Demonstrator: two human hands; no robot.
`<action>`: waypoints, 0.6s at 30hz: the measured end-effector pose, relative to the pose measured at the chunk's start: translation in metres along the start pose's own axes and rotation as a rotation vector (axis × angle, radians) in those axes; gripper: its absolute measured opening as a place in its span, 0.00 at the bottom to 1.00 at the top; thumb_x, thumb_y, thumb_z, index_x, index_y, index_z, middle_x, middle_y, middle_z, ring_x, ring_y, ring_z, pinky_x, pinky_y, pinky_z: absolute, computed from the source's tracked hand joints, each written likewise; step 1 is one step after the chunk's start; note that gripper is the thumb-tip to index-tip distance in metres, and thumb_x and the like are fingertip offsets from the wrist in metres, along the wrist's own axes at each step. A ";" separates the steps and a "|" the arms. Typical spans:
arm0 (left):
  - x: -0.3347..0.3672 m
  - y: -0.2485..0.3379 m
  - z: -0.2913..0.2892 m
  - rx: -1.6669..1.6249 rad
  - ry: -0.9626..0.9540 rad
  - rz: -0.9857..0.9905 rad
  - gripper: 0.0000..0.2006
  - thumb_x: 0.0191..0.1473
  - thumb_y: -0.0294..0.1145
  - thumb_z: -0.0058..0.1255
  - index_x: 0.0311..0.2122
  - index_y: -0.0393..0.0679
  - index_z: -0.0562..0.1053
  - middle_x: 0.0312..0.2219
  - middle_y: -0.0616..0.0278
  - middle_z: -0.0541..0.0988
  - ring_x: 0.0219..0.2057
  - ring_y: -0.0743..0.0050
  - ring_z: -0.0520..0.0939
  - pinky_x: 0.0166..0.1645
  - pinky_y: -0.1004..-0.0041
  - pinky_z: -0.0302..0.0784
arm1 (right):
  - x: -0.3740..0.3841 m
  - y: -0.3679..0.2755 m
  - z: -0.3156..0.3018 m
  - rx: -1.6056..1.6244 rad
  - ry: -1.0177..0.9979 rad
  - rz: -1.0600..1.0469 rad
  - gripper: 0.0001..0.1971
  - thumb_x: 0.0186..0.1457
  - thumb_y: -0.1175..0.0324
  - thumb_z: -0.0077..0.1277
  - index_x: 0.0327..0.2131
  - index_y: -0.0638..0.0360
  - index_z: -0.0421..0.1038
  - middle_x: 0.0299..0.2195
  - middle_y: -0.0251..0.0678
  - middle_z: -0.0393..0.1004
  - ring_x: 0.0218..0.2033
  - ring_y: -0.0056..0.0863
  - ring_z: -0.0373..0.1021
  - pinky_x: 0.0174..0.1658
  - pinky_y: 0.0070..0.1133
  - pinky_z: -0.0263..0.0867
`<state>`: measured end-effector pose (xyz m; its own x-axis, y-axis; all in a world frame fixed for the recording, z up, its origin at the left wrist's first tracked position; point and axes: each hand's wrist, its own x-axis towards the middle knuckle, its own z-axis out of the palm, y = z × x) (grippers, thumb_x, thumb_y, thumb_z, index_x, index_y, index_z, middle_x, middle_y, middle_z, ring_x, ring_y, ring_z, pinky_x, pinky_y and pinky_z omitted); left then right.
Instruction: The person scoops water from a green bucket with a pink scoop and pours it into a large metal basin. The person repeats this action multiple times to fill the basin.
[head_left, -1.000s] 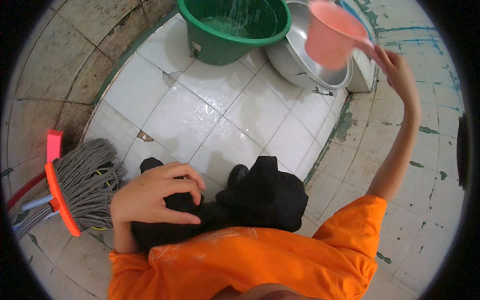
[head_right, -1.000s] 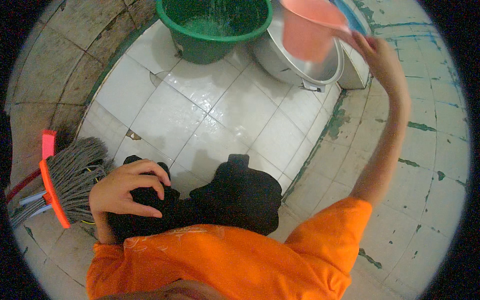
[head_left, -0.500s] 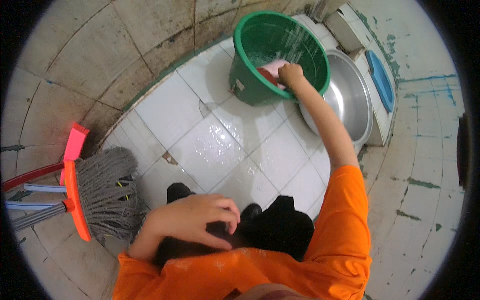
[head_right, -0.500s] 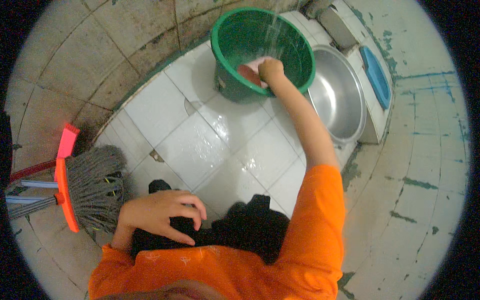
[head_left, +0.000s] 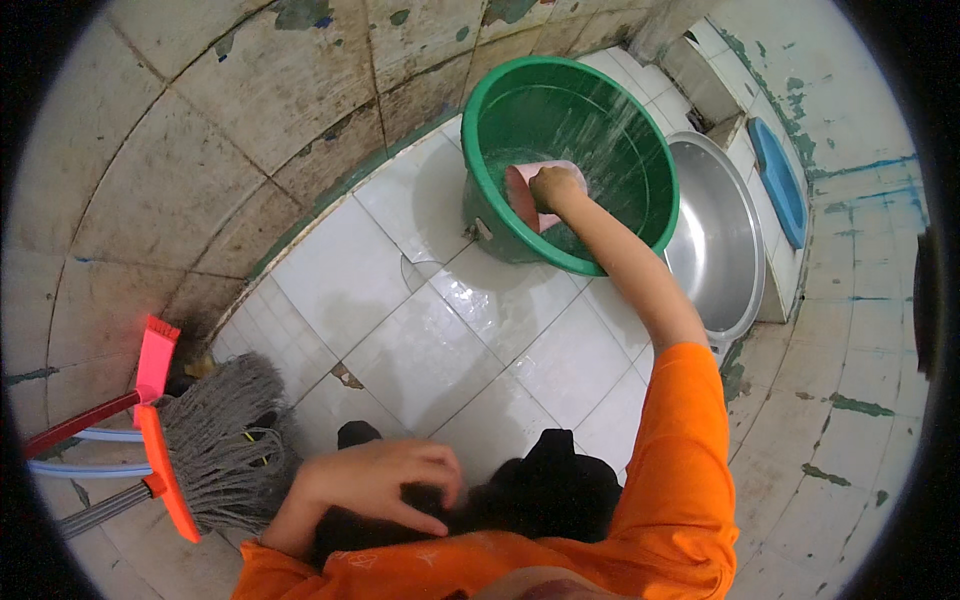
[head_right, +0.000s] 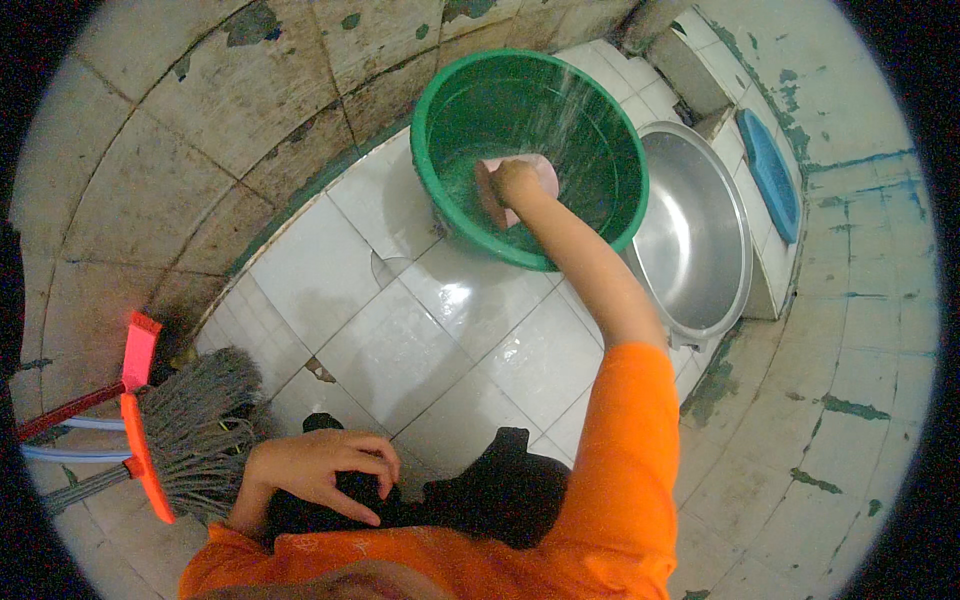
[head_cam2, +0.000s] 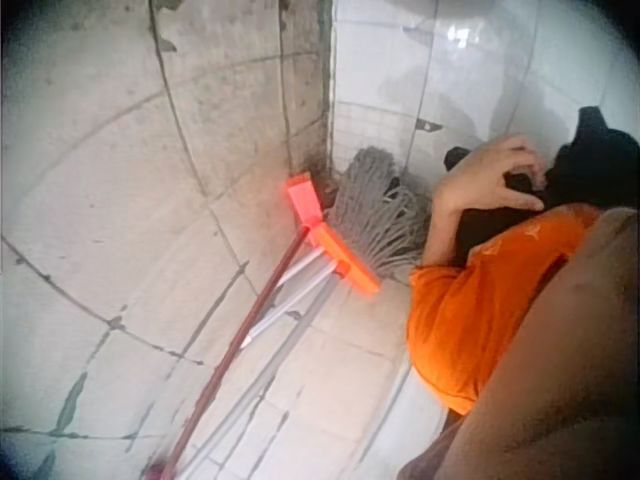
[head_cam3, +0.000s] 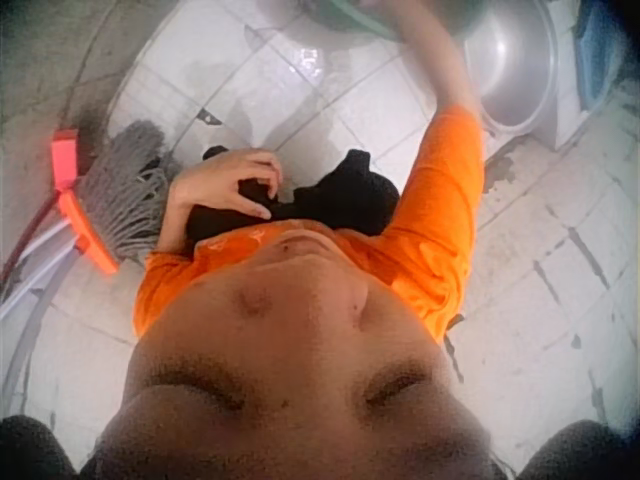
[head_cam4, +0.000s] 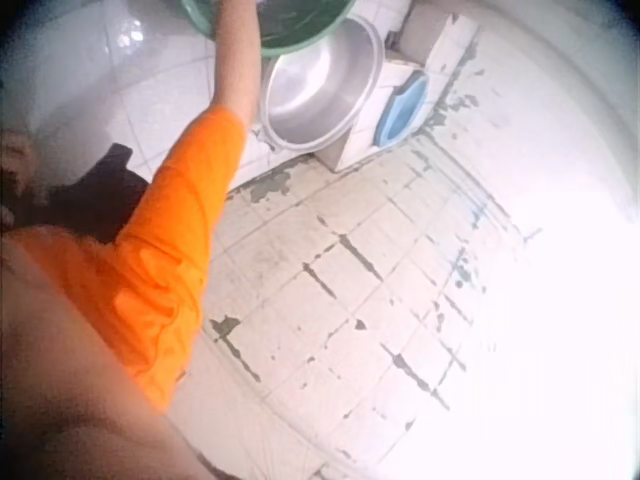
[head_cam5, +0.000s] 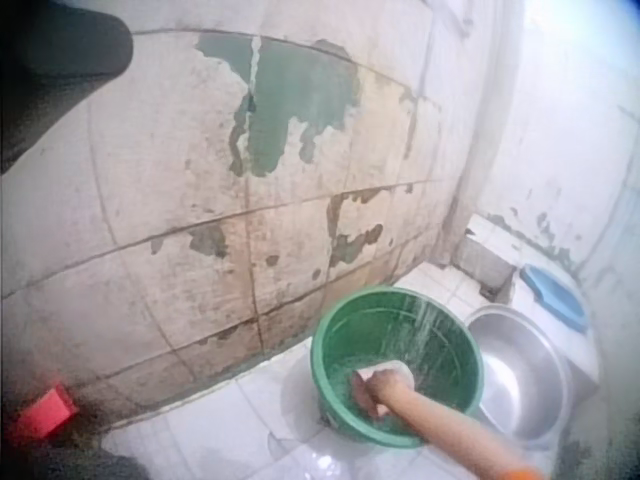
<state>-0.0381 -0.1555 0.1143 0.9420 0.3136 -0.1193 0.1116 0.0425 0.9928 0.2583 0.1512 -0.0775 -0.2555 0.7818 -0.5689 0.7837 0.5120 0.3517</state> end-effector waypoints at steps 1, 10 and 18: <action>-0.001 0.002 0.000 0.002 -0.009 -0.004 0.13 0.42 0.38 0.58 0.26 0.44 0.67 0.36 0.62 0.69 0.40 0.65 0.71 0.42 0.72 0.68 | -0.008 0.005 0.002 -0.026 -0.032 -0.055 0.14 0.46 0.61 0.46 0.36 0.52 0.74 0.38 0.37 0.73 0.40 0.33 0.71 0.41 0.27 0.66; -0.018 0.037 0.027 0.055 -0.028 -0.049 0.16 0.42 0.35 0.57 0.21 0.44 0.60 0.35 0.62 0.69 0.38 0.67 0.71 0.40 0.74 0.67 | -0.121 -0.034 -0.086 0.598 0.260 -0.009 0.14 0.39 0.62 0.51 0.29 0.60 0.74 0.32 0.49 0.73 0.34 0.39 0.71 0.38 0.31 0.66; -0.038 0.071 0.077 0.198 0.101 0.065 0.15 0.42 0.34 0.56 0.21 0.43 0.60 0.33 0.65 0.69 0.33 0.69 0.71 0.35 0.77 0.66 | -0.144 0.028 -0.029 1.194 0.143 0.100 0.12 0.41 0.63 0.53 0.17 0.64 0.70 0.16 0.38 0.70 0.14 0.23 0.66 0.17 0.19 0.60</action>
<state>-0.0414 -0.2376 0.1893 0.9140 0.4033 -0.0449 0.1208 -0.1647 0.9789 0.3006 0.0630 0.0358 -0.1653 0.8702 -0.4641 0.8139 -0.1453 -0.5625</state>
